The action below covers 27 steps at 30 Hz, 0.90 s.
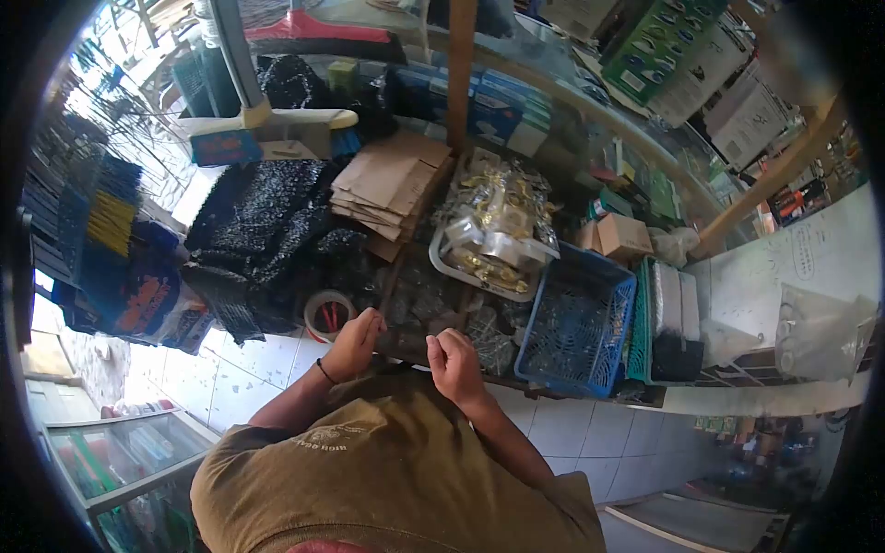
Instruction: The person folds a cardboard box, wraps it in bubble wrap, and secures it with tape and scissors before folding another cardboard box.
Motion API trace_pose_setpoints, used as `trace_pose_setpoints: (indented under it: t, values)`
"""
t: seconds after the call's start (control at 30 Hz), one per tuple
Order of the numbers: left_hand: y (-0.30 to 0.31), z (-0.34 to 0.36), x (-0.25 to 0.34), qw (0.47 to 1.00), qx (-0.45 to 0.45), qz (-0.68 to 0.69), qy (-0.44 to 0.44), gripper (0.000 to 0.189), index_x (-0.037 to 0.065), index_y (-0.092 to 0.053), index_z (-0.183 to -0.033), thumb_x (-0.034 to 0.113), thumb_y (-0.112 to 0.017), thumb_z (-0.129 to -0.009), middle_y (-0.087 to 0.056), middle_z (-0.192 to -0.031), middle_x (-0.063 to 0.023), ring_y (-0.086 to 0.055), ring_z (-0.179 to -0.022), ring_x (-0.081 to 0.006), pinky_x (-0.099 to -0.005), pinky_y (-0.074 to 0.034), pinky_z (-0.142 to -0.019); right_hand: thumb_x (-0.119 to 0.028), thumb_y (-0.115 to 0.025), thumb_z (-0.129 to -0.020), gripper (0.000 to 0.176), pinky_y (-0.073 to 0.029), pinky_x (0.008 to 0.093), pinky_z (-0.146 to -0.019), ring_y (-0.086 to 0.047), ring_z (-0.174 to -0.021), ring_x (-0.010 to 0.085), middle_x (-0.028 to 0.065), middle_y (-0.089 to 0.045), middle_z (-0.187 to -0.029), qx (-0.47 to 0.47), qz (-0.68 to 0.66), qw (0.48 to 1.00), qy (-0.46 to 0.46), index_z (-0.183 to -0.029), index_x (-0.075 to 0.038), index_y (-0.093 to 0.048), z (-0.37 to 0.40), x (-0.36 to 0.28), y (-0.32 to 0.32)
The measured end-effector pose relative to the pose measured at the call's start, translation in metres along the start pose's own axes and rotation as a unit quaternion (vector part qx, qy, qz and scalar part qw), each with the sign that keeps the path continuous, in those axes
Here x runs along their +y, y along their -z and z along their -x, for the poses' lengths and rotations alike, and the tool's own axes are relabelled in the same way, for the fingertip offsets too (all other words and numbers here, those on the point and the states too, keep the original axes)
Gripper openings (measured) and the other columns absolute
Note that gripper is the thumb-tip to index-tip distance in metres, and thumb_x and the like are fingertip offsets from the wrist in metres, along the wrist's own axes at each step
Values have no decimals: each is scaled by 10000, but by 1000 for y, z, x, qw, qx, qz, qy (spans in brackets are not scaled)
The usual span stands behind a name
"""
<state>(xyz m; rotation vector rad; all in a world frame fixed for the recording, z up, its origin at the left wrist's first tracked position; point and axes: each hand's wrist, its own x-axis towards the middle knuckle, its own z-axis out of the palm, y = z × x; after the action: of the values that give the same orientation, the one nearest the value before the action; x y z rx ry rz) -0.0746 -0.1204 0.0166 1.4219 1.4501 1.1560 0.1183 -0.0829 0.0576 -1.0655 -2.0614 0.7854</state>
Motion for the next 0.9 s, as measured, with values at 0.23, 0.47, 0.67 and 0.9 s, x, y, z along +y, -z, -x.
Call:
trace_pose_setpoints:
  t: [0.23,0.47,0.67,0.9]
  values:
    - [32,-5,1,997,60,42,-22,111,-10,-499,-767,-53,-404,-729,-521,-711,-144,-533,-672,-248,-315,-422,-615,-102,-555,-856,101,-442,308,-595,-560,-642,204,86,-555,-724,-2,-147,983,-114,-816,-13,-531,-23,0,-38]
    - [51,-16,4,993,82,67,46,118,-5,-506,-656,-42,-396,-678,-482,-584,-121,-504,-550,-199,-298,-386,-529,-92,-606,-822,103,-467,268,-635,-578,-680,129,51,-597,-756,-32,-132,982,-130,-888,-23,-567,-71,-1,-42]
    - [60,-14,10,994,68,82,38,125,-2,-503,-634,-36,-389,-673,-475,-547,-116,-492,-509,-186,-304,-373,-499,-107,-623,-817,137,-473,300,-636,-592,-685,196,103,-580,-793,-34,-91,994,-47,-884,-7,-558,-101,-3,-47]
    - [57,-6,21,992,74,99,6,142,-6,-500,-634,-58,-371,-666,-467,-533,-81,-472,-501,-151,-283,-359,-485,-147,-621,-801,154,-472,351,-674,-575,-744,262,104,-550,-813,-26,26,999,31,-890,-40,-554,-144,7,-46]
